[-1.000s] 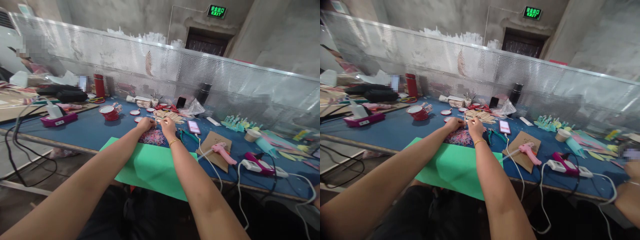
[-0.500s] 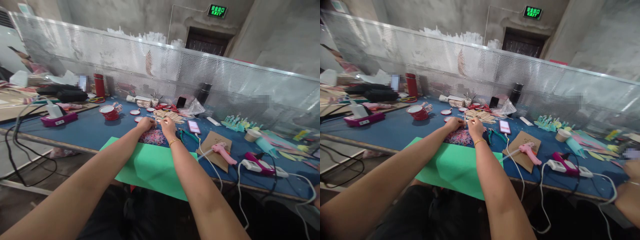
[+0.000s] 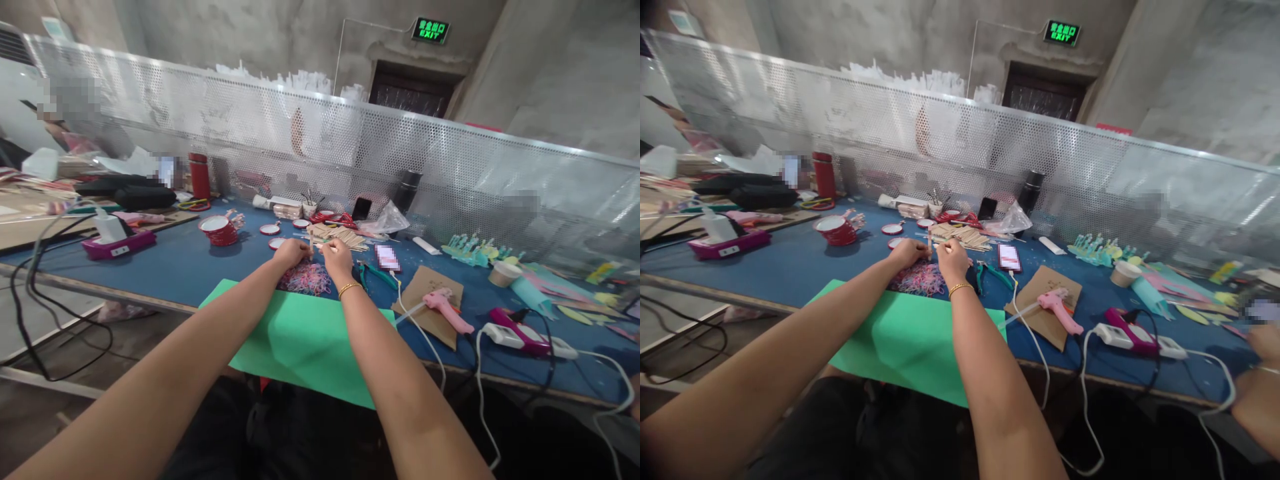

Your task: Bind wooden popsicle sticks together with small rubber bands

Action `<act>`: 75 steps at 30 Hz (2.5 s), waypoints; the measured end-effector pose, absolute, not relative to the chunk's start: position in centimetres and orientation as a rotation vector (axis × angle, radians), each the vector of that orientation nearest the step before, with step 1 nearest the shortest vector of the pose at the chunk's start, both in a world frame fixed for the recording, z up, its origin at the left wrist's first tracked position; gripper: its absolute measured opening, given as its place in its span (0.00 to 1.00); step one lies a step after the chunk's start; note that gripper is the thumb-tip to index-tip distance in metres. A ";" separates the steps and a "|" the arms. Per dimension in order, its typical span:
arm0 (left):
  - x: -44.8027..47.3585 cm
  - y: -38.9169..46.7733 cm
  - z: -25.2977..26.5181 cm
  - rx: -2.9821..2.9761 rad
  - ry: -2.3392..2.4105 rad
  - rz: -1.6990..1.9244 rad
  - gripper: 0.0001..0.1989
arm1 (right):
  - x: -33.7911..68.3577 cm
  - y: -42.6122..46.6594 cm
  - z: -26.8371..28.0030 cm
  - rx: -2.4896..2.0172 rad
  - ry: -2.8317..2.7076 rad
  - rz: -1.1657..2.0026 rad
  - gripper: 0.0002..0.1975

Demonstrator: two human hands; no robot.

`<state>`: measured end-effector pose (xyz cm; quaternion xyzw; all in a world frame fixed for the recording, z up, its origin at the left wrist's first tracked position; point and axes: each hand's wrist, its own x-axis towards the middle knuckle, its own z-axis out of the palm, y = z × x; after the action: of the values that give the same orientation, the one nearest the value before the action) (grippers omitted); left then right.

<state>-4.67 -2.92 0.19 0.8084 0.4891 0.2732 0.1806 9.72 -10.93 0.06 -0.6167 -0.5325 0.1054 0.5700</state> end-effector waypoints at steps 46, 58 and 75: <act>-4.4 -3.1 0.4 2.241 1.415 0.778 0.13 | 9.7 -10.8 0.3 -1.419 -1.242 0.244 0.08; -4.5 -2.7 0.2 2.233 1.371 0.818 0.13 | 9.6 -10.9 0.4 -1.440 -1.235 0.243 0.07; -4.3 -3.1 0.5 2.252 1.422 0.741 0.14 | 9.3 -10.9 0.4 -1.361 -1.303 0.227 0.08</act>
<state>-4.34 -3.12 0.53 0.8003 0.5051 0.2632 0.1875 9.29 -10.90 0.38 -0.5830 -0.5582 0.0973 0.5823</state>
